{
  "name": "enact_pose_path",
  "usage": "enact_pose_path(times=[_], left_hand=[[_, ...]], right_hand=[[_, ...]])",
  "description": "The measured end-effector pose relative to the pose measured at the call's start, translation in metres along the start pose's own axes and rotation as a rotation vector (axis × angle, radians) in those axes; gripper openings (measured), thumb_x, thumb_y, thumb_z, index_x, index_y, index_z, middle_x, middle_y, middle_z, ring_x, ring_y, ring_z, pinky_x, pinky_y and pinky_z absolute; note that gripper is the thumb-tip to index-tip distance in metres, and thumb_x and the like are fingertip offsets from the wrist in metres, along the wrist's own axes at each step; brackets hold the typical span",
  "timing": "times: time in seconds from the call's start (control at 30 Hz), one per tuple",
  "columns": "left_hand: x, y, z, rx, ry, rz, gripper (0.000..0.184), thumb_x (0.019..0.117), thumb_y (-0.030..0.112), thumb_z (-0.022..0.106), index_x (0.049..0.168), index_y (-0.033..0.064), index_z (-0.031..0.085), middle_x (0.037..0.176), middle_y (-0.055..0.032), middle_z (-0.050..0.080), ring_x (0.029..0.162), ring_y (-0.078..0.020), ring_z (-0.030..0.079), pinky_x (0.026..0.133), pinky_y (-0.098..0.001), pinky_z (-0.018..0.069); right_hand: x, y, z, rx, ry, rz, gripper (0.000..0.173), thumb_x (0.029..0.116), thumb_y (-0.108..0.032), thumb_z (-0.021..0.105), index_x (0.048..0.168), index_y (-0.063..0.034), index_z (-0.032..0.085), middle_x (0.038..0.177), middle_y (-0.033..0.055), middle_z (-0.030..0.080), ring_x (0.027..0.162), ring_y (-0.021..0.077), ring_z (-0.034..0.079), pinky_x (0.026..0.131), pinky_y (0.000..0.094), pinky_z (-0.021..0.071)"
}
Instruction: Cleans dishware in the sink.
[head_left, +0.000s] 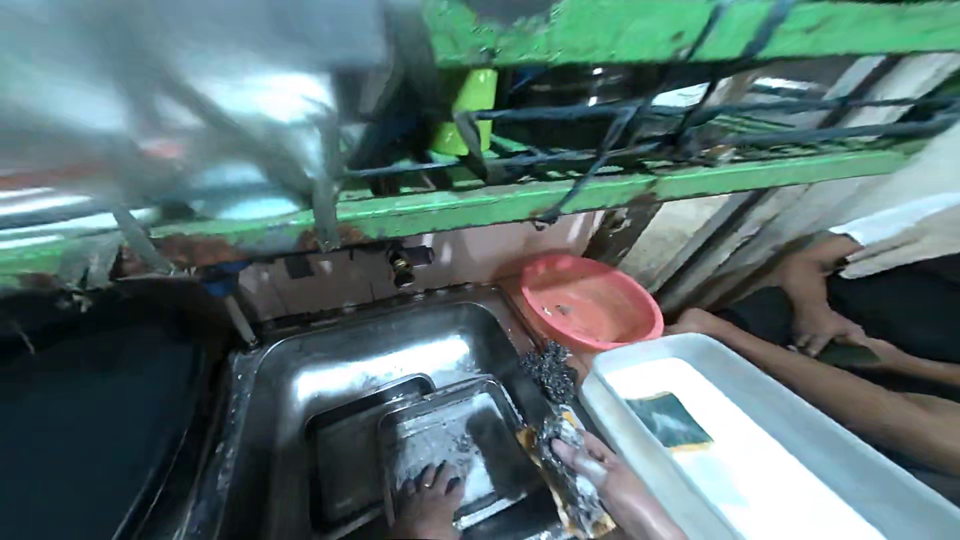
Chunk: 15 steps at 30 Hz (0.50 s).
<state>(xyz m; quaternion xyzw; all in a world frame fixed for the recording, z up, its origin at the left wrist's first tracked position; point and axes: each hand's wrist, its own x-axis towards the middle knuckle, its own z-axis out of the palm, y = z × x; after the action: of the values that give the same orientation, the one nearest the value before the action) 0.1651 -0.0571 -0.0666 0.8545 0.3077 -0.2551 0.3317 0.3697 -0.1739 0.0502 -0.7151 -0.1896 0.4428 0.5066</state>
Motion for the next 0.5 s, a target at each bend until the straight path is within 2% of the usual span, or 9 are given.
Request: enact_pose_path(times=[0.07,0.13,0.17,0.23,0.27,0.33,0.4,0.43,0.5], left_hand=[[0.002,-0.003,-0.001,0.063,-0.025,-0.036,0.065,0.0991,0.014,0.06,0.16,0.0209,0.037,0.172,-0.0085,0.014,0.156,-0.0429,0.011,0.113,-0.0756,0.0239],[-0.001,-0.004,-0.003,0.156,-0.013,-0.012,0.059,0.0996,0.004,0.054,0.156,0.0171,0.044,0.17,-0.0082,0.023,0.153,-0.0442,0.022,0.108,-0.0715,0.0367],[-0.004,-0.003,-0.006,0.172,0.017,0.002,0.052,0.1008,0.003,0.052,0.152,0.0131,0.049,0.165,-0.01,0.033,0.149,-0.0439,0.032,0.107,-0.0681,0.0414],[-0.015,-0.002,-0.013,0.132,0.109,0.02,0.041,0.1009,0.003,0.051,0.141,0.0068,0.059,0.15,-0.0163,0.052,0.138,-0.0437,0.048,0.105,-0.0638,0.0457],[-0.023,-0.002,-0.018,0.094,0.169,0.025,0.039,0.1009,0.003,0.052,0.139,0.006,0.061,0.144,-0.0191,0.057,0.134,-0.0443,0.052,0.105,-0.0634,0.0457],[-0.044,-0.001,-0.034,0.021,0.299,0.027,0.036,0.1,0.003,0.052,0.133,0.0051,0.065,0.134,-0.023,0.063,0.126,-0.0452,0.058,0.103,-0.0636,0.0465],[-0.069,0.006,-0.065,0.001,0.363,-0.008,0.033,0.1033,0.009,0.049,0.131,0.0063,0.066,0.128,-0.0235,0.066,0.12,-0.0446,0.062,0.1,-0.0636,0.0485],[-0.077,0.009,-0.08,0.004,0.383,-0.038,0.034,0.1054,0.014,0.047,0.133,0.0083,0.065,0.127,-0.0224,0.067,0.119,-0.0434,0.063,0.099,-0.0631,0.049],[-0.088,0.012,-0.102,0.034,0.46,-0.102,0.036,0.1079,0.022,0.043,0.132,0.0087,0.065,0.124,-0.0207,0.068,0.116,-0.0404,0.065,0.098,-0.0603,0.0503]], right_hand=[[-0.007,0.0,-0.003,0.117,-0.024,-0.027,0.039,0.1025,-0.019,0.055,0.137,-0.0012,0.048,0.106,0.0092,0.068,0.089,0.0135,0.07,0.079,0.0341,0.0604],[-0.015,-0.005,-0.003,0.153,-0.03,-0.05,0.036,0.1014,-0.017,0.055,0.133,-0.0023,0.048,0.099,0.0067,0.069,0.085,0.0127,0.07,0.076,0.0336,0.0611],[-0.019,-0.008,-0.003,0.143,-0.021,-0.056,0.034,0.0996,-0.014,0.057,0.131,-0.0022,0.05,0.096,0.0069,0.069,0.082,0.0133,0.071,0.074,0.034,0.0615],[-0.024,-0.014,-0.005,0.066,-0.008,-0.058,0.034,0.0964,-0.008,0.064,0.129,-0.0016,0.053,0.096,0.0079,0.07,0.081,0.0143,0.07,0.074,0.0349,0.0609],[-0.025,-0.016,-0.006,0.024,-0.002,-0.061,0.036,0.0947,-0.007,0.066,0.128,-0.0014,0.055,0.098,0.0084,0.07,0.082,0.0145,0.07,0.076,0.0354,0.0604],[-0.023,-0.018,-0.01,-0.025,0.01,-0.076,0.038,0.0935,-0.008,0.069,0.129,-0.0016,0.057,0.1,0.0098,0.07,0.084,0.0156,0.07,0.077,0.0367,0.06],[-0.017,-0.02,-0.009,-0.055,0.049,-0.097,0.04,0.0933,-0.011,0.07,0.13,-0.0023,0.057,0.101,0.0112,0.07,0.084,0.017,0.07,0.077,0.038,0.0596],[-0.013,-0.022,-0.007,-0.089,0.073,-0.111,0.042,0.0926,-0.013,0.072,0.131,-0.0024,0.058,0.104,0.0129,0.07,0.087,0.0191,0.07,0.08,0.0404,0.059],[-0.006,-0.029,0.003,-0.221,0.092,-0.177,0.047,0.0904,-0.017,0.076,0.132,-0.001,0.059,0.116,0.0177,0.069,0.102,0.0254,0.068,0.092,0.0462,0.0556]])
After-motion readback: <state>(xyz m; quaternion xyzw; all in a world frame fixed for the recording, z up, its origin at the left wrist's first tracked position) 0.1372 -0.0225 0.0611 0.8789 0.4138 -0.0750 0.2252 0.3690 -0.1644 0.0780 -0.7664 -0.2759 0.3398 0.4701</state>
